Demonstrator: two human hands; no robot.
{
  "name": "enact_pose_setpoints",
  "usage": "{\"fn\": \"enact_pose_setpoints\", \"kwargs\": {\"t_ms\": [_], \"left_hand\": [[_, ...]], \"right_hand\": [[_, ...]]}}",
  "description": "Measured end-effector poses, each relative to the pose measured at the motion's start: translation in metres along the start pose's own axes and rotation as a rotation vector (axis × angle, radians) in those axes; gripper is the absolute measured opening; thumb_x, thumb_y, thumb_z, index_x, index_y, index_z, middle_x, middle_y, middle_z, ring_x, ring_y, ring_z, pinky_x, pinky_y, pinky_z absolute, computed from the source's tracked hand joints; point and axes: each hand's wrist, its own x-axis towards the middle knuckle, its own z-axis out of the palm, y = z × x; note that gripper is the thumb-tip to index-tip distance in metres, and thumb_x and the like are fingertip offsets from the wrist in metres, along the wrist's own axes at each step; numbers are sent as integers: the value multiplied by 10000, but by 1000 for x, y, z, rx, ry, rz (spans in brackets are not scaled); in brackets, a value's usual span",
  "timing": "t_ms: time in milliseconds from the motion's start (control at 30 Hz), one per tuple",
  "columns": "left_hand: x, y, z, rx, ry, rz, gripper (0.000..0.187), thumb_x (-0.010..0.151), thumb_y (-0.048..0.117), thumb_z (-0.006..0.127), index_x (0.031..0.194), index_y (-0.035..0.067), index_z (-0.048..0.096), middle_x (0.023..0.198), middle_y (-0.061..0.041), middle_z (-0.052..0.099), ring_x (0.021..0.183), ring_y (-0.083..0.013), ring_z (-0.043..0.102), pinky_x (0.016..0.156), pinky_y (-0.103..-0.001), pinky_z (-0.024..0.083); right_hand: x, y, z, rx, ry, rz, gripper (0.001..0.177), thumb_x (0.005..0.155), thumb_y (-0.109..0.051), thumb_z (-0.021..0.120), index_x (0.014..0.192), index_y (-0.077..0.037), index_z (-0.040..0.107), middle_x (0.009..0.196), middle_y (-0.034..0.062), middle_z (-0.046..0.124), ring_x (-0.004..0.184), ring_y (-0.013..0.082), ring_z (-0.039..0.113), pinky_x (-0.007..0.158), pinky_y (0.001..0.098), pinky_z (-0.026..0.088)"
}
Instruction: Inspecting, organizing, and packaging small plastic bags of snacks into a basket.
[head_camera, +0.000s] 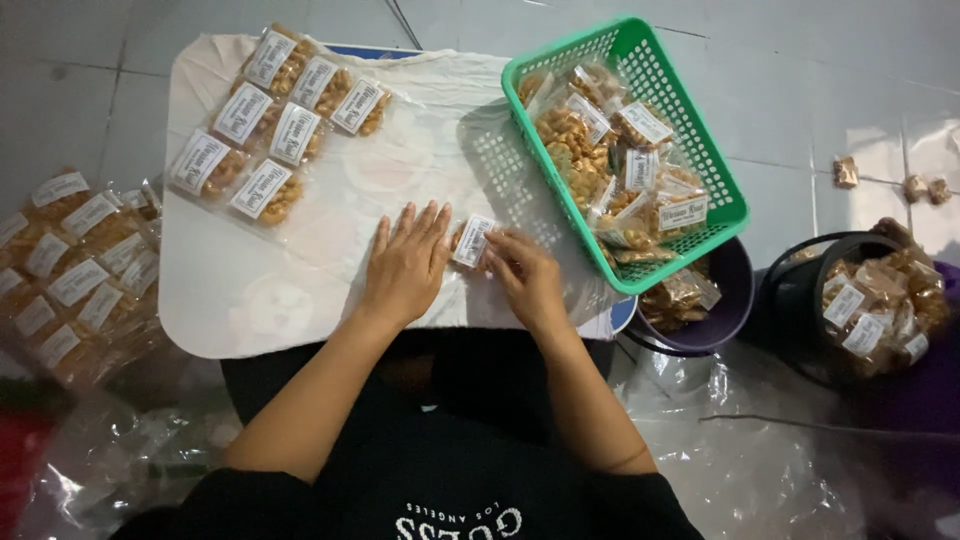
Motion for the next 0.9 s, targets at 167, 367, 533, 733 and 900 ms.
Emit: {"fn": "enact_pose_setpoints", "kwargs": {"t_ms": [167,367,533,733,900], "left_hand": [[1,2,-10,-32,-9,9,517,1110,378,300,1562,179,455,1581,-145,450,1479,-401,358,1180,-638,193],[2,6,-12,-19,21,43,498,1108,354,328,1543,167,481,1570,-170,460,1483,-412,347,1168,-659,203],[2,7,-15,15,62,74,489,1099,355,348,1513,154,512,1540,-182,493,1476,-421,354,1150,-663,236],[4,7,-15,99,134,142,461,1089,339,385,1441,122,588,1523,-174,517,1470,-418,360,1159,-643,241],[2,6,-16,89,132,146,493,1091,357,359,1495,124,519,1556,-177,472,1480,-419,343,1185,-635,194]], "right_hand": [[2,31,-13,-369,29,-422,208,960,-189,708,1159,-161,762,1283,162,672,1103,406,676,924,479,559],[21,27,-17,-509,-240,-750,335,974,-79,569,1273,-148,703,1410,95,641,1224,339,628,999,476,497],[44,41,18,-622,-329,-781,314,1003,-219,548,1280,-214,697,1401,25,645,1372,291,513,1048,507,444],[78,38,66,-701,-380,-976,394,935,-353,574,1244,-167,733,1380,30,660,1423,270,444,1250,544,200],[78,-13,94,-621,-292,-763,413,1041,-314,534,1429,-185,593,1569,27,491,1492,245,374,1281,503,200]]}}
